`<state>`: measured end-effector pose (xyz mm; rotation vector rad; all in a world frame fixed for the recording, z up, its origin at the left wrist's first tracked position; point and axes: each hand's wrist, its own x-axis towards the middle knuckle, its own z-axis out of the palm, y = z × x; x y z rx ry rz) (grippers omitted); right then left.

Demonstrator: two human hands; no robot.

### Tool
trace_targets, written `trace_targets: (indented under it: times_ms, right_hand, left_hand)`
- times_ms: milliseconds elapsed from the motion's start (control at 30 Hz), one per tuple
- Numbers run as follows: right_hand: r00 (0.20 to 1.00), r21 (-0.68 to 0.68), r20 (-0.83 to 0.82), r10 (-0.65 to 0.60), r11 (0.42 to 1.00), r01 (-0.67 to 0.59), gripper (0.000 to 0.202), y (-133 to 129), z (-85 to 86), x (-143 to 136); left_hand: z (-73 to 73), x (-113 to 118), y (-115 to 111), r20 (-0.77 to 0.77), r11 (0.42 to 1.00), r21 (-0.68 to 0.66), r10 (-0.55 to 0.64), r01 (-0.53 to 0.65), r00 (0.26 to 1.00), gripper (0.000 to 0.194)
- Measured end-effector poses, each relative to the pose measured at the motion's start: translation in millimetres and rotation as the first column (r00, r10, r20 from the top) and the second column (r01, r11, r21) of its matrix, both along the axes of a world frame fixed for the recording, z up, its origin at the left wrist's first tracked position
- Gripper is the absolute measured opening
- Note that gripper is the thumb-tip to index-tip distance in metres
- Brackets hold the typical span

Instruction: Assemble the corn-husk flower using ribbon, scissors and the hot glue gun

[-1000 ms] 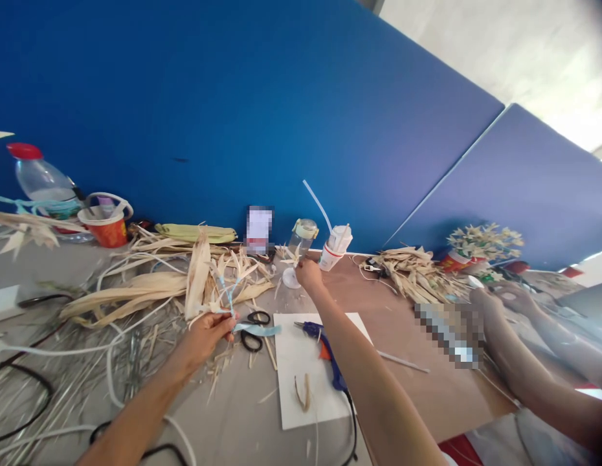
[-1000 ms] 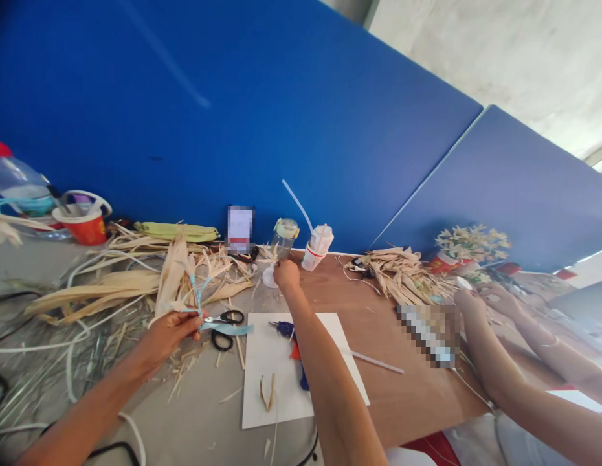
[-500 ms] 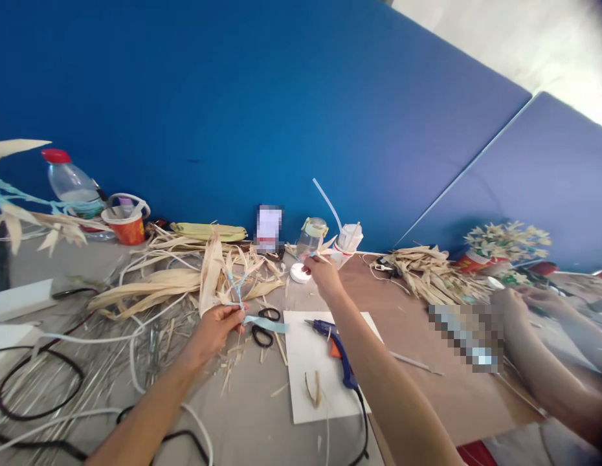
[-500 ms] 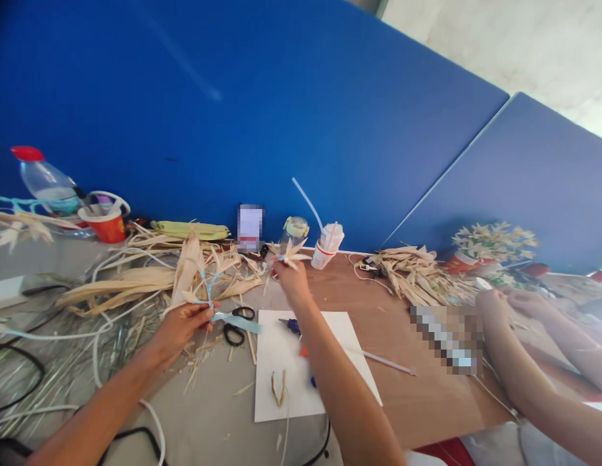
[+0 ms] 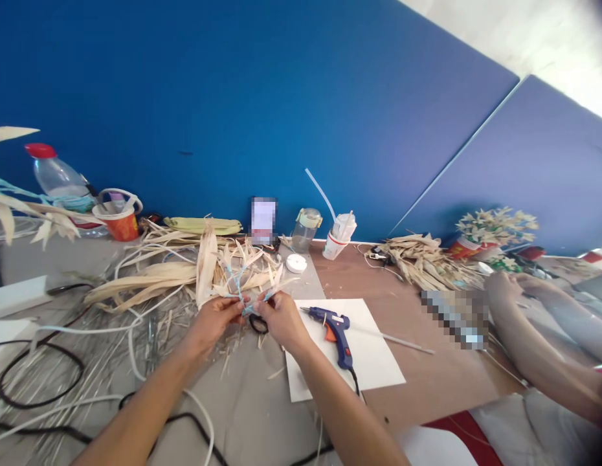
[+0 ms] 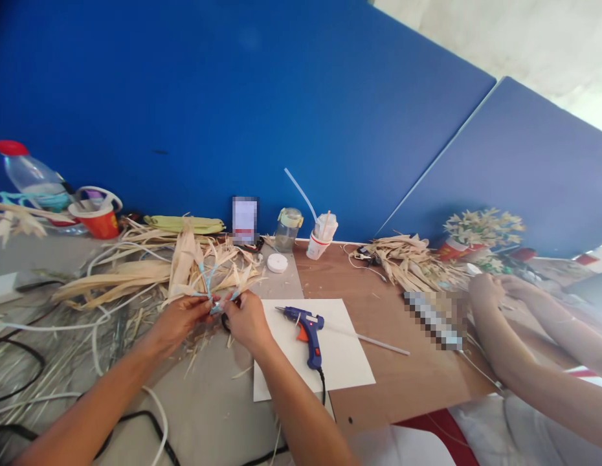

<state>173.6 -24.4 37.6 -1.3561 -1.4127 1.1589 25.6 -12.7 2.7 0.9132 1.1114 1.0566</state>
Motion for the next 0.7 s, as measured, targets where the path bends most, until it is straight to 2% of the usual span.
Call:
trace_targets:
  times_ms: [133, 300, 467, 700]
  right_hand:
    - [0.994, 0.018, 0.109, -0.003, 1.000, 0.001, 0.007, -1.9, 2.0, 1.7]
    - [0.980, 0.079, 0.198, -0.014, 0.997, -0.002, 0.005, -1.1, -3.7, 1.7]
    - [0.971, 0.157, 0.236, -0.027, 0.987, -0.011, 0.005, 0.8, -10.8, 1.3]
    - [0.957, 0.150, 0.290, -0.025, 0.988, -0.019, 0.006, 0.6, -12.3, 0.7]
  left_hand:
    - [-4.5, -0.9, 0.2, 0.023, 1.000, 0.002, -0.001, 0.001, 1.000, 0.036]
    - [-3.3, 0.6, -0.5, 0.049, 0.998, -0.043, -0.032, 0.034, 0.998, 0.037]
    - [-2.5, 1.9, -0.6, 0.007, 0.999, -0.044, -0.025, 0.025, 1.000, 0.038]
    - [-1.0, 3.9, -2.6, -0.007, 0.998, -0.034, -0.054, 0.054, 0.999, 0.038]
